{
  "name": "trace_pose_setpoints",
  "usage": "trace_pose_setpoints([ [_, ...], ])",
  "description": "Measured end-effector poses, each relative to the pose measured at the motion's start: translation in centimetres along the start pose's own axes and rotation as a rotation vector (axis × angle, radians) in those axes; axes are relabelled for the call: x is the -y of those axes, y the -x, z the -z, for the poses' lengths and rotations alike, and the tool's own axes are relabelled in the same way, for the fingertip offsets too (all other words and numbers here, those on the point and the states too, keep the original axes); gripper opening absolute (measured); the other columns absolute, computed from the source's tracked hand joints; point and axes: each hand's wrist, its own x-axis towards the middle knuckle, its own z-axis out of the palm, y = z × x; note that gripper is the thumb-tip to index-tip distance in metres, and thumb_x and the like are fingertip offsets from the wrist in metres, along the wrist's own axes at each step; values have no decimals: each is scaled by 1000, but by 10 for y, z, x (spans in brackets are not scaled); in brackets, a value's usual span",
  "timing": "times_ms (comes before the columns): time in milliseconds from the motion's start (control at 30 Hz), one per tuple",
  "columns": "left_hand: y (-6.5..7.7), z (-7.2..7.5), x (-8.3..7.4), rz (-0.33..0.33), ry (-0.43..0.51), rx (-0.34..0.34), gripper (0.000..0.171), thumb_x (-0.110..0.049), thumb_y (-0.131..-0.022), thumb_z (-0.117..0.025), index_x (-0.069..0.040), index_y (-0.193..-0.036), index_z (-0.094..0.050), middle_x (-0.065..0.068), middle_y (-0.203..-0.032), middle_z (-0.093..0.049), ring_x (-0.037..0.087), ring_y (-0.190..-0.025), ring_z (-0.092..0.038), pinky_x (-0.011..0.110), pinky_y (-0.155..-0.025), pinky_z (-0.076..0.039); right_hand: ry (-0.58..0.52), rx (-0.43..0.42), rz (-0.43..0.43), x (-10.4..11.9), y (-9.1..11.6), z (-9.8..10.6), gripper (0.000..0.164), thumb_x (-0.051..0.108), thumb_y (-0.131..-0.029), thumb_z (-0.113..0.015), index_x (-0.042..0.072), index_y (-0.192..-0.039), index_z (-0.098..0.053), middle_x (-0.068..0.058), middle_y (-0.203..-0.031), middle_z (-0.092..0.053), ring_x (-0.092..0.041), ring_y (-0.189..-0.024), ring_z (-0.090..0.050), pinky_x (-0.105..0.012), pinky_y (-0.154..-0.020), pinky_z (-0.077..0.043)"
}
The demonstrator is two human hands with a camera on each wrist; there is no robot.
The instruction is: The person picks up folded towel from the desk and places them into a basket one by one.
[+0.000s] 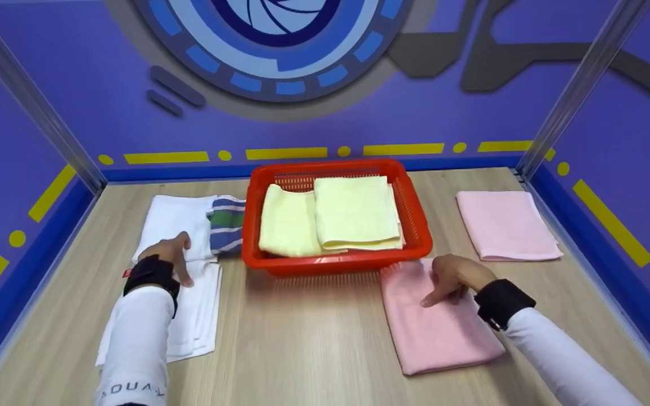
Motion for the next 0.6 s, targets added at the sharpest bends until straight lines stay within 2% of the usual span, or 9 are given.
trace_pose_setpoints([
  [300, -1, -2, -10, 2, 26, 46, 69, -10, -71, -89, -1, -122, -43, 26, -100, -65, 35, -85, -57, 48, -80, -51, -18, -13, 39, 31, 3, -19, 54, 57, -75, -85, 17, -58, -53, 3, -53, -56, -11, -50, -54, -25, -49, -43],
  [367, -1, -2, -12, 3, 25, 59, 69, -11, -72, -89, -1, -122, -42, 25, -100, -65, 35, -85, -56, 48, -80, -50, 15, -72, 74, 34, 5, -24, 54, 57, -74, -85, 16, -59, -54, 3, -52, -55, -12, -51, -52, -25, -50, -40],
  [467, -4, 0, -13, 6, 25, 71, 70, -11, -73, -88, -1, -125, -42, 25, -102, -65, 35, -87, -57, 48, -82, -50, 26, -209, 157, 34, 9, -33, 53, 55, -74, -85, 14, -64, -54, 5, -57, -52, -14, -58, -49, -28, -55, -37],
  [533, -7, 1, -11, 5, 26, 77, 71, -11, -73, -88, 0, -126, -42, 25, -103, -65, 35, -87, -56, 47, -81, -50, -32, -278, 231, 29, 13, -38, 49, 51, -77, -84, 13, -66, -55, 6, -60, -49, -13, -61, -47, -28, -58, -36],
  [600, -11, 2, -8, 28, 49, 101, 73, -10, -74, -88, -2, -129, -41, 21, -98, -65, 32, -85, -56, 43, -78, -50, -147, -275, 294, 21, 20, -39, 45, 46, -82, -82, 12, -68, -55, 8, -62, -47, -11, -61, -47, -27, -59, -37],
])
